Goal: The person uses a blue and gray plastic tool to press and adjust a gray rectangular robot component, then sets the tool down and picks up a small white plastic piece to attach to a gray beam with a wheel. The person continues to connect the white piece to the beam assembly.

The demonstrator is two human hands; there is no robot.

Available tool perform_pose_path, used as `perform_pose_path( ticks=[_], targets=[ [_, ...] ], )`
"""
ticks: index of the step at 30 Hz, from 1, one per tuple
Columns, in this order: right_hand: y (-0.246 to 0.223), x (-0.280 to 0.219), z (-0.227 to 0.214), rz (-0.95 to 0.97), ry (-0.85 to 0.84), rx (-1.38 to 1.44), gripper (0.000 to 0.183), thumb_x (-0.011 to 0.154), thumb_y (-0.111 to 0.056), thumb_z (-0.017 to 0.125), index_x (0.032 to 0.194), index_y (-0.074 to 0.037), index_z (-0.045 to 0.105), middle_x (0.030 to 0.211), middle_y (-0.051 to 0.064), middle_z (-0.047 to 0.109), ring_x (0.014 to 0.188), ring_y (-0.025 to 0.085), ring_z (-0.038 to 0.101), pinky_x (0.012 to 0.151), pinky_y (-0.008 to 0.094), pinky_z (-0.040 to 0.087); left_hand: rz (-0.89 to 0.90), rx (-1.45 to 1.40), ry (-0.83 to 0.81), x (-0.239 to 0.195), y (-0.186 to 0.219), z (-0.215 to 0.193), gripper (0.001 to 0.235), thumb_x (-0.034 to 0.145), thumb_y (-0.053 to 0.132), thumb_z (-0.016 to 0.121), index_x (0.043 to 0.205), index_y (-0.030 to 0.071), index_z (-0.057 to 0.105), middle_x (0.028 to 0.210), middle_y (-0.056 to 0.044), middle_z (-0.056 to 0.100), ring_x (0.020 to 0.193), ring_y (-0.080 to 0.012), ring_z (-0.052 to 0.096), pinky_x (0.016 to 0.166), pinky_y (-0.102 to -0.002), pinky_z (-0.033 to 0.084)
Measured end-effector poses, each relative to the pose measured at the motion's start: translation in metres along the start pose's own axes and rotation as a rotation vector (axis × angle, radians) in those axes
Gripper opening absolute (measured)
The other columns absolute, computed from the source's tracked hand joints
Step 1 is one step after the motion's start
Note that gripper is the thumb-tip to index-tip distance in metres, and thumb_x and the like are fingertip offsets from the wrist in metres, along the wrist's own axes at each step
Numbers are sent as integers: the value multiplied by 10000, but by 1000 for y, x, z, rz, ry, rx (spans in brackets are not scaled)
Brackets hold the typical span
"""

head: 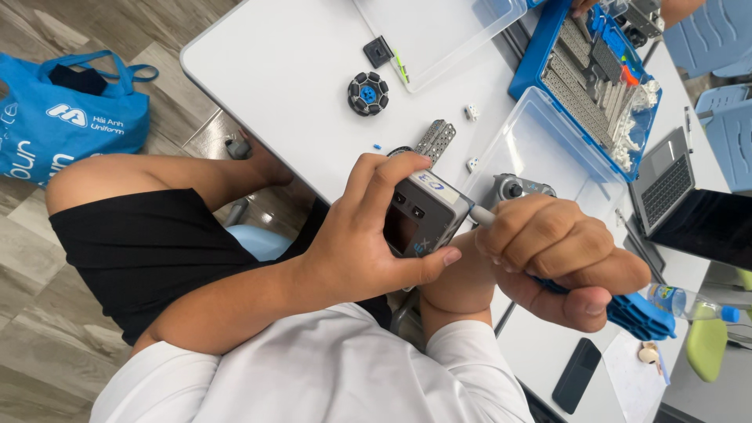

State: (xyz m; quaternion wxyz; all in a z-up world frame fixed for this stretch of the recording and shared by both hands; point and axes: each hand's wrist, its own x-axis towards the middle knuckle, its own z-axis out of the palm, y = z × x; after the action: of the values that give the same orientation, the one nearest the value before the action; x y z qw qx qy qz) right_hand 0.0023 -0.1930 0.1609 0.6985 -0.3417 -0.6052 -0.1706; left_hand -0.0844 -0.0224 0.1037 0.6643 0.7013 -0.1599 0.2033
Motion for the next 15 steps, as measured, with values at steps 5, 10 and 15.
perform_pose_path(
  ticks=[5, 10, 15],
  targets=[
    [3, 2, -1, 81, 50, -5, 262, 1049, -226, 426, 826, -115, 346, 620, 50, 455, 423, 133, 480, 310, 267, 441, -153, -71, -98, 2, -2, 3, 859, 895, 457, 818, 1503, 67, 353, 1255, -169, 486, 1062, -261, 641, 883, -350, 589],
    [19, -2, -6, 143, 115, -56, 314, 1079, -267, 433, 818, -120, 339, 586, 23, 407, 411, 113, 433, 305, 238, 416, -163, -13, -65, 5, -16, 11, 863, 927, 476, 787, 1518, 45, 329, 1323, -195, 502, 1157, -304, 633, 948, -383, 566],
    [32, -7, -3, 271, 178, -46, 325, 1052, -220, 520, 794, -115, 351, 596, 33, 413, 425, 134, 424, 325, 257, 377, -204, -19, -35, 9, -29, 12, 817, 951, 418, 775, 1519, 39, 325, 1378, -224, 476, 1226, -345, 603, 999, -412, 535]
  ],
)
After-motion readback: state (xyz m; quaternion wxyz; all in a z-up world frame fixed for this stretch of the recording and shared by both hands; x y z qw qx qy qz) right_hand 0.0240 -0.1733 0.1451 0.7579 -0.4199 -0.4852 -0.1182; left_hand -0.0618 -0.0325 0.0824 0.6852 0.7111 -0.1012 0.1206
